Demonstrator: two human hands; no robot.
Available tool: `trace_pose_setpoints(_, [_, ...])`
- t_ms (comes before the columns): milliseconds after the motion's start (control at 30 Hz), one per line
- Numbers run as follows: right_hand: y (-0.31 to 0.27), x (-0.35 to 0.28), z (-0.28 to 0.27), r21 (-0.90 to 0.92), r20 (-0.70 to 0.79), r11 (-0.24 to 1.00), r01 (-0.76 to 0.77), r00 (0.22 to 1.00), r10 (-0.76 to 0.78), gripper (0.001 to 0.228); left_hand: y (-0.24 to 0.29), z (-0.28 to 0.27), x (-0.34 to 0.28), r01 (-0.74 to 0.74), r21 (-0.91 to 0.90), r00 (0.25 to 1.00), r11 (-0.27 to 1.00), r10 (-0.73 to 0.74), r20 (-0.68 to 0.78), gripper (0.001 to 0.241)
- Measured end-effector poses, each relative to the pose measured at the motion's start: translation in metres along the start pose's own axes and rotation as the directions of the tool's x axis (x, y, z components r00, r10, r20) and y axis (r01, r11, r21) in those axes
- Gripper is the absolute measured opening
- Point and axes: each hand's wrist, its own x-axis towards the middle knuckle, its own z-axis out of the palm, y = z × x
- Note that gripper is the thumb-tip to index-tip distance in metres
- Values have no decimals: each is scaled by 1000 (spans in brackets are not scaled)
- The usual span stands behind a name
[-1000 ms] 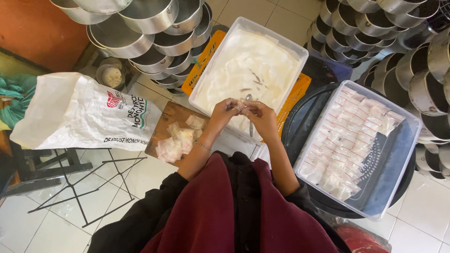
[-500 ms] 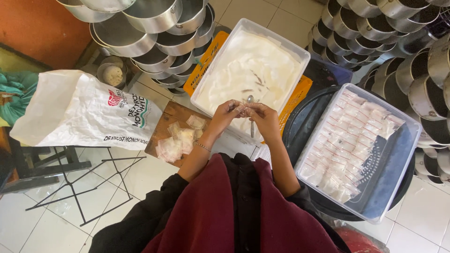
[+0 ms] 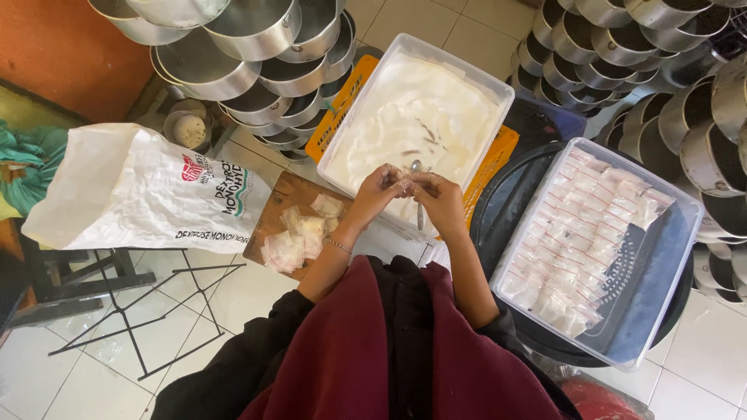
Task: Scooping a white creamy substance from a large container into small plastic bags and arranging them in a storage bin.
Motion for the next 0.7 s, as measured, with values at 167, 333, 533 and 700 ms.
trace_pose_setpoints(167, [-3,0,3,-28,-6,999,41,999,-41,29,-2,0,1,-21,92,1000,995,22,-7,14])
trace_pose_setpoints(333, [15,7,-1,-41,-92,997,58,994,-62,31,-6,-2,0,-53,277,997,959,66,-38,12])
trace_pose_setpoints(533, [11,11,2,-142,-245,990,20,968,-54,19,14,16,-6,-116,559,967,821,222,-125,41])
trace_pose_setpoints(700, [16,13,-7,-15,-171,998,60,983,-62,30,-3,3,2,-225,488,973,843,220,68,47])
